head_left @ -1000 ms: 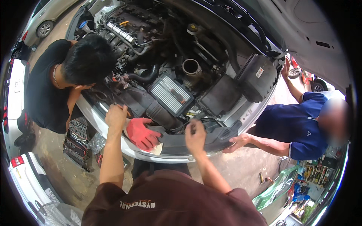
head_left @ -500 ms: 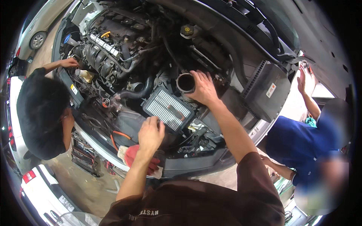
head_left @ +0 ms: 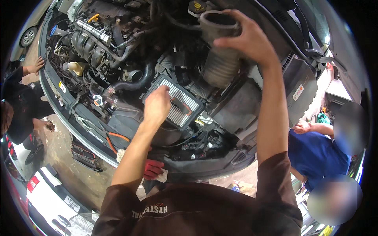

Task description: The person removes a throttle body and air intake components from a vehicle's engine bay, manipulates various hoses and electrical connectors, and uses pliers to adjust a clamp.

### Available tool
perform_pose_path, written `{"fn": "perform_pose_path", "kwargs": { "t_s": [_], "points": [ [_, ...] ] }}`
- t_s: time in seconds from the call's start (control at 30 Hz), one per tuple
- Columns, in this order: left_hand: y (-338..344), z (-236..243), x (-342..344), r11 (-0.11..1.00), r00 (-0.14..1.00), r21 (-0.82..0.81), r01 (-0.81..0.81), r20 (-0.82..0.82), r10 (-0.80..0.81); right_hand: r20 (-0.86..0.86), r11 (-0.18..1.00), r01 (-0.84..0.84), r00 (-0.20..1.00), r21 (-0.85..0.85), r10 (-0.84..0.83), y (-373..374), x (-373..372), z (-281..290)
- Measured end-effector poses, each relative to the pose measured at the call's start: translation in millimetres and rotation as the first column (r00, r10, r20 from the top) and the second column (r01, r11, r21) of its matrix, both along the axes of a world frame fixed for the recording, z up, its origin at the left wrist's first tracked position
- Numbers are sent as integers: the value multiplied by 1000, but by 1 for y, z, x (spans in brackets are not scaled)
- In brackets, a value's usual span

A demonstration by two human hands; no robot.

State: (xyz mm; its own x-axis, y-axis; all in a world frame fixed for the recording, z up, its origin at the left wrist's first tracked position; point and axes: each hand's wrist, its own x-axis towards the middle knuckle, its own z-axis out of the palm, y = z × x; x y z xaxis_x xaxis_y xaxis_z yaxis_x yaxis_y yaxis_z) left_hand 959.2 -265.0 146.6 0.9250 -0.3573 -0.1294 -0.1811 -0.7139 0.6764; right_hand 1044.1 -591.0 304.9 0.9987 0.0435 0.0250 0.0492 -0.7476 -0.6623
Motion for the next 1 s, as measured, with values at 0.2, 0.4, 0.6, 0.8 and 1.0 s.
{"fn": "perform_pose_path", "kwargs": {
  "t_s": [0.2,0.4,0.6,0.8,1.0],
  "points": [
    [-70,-34,10,926,918,-24,376,-124,-376,-96,936,-17,994,351,55,-20,23,32],
    [-148,-79,30,867,890,204,455,-147,-432,-103,940,-18,993,342,56,-29,19,45],
    [-217,-139,52,932,942,137,334,-22,-335,69,987,-94,994,132,85,-30,12,15],
    [-200,-157,56,931,932,50,362,-35,-360,25,980,7,1000,199,-12,4,-2,12],
    [-69,-27,-40,967,964,52,251,-104,-245,-31,987,70,997,143,-66,40,-38,-5]
  ]
}}
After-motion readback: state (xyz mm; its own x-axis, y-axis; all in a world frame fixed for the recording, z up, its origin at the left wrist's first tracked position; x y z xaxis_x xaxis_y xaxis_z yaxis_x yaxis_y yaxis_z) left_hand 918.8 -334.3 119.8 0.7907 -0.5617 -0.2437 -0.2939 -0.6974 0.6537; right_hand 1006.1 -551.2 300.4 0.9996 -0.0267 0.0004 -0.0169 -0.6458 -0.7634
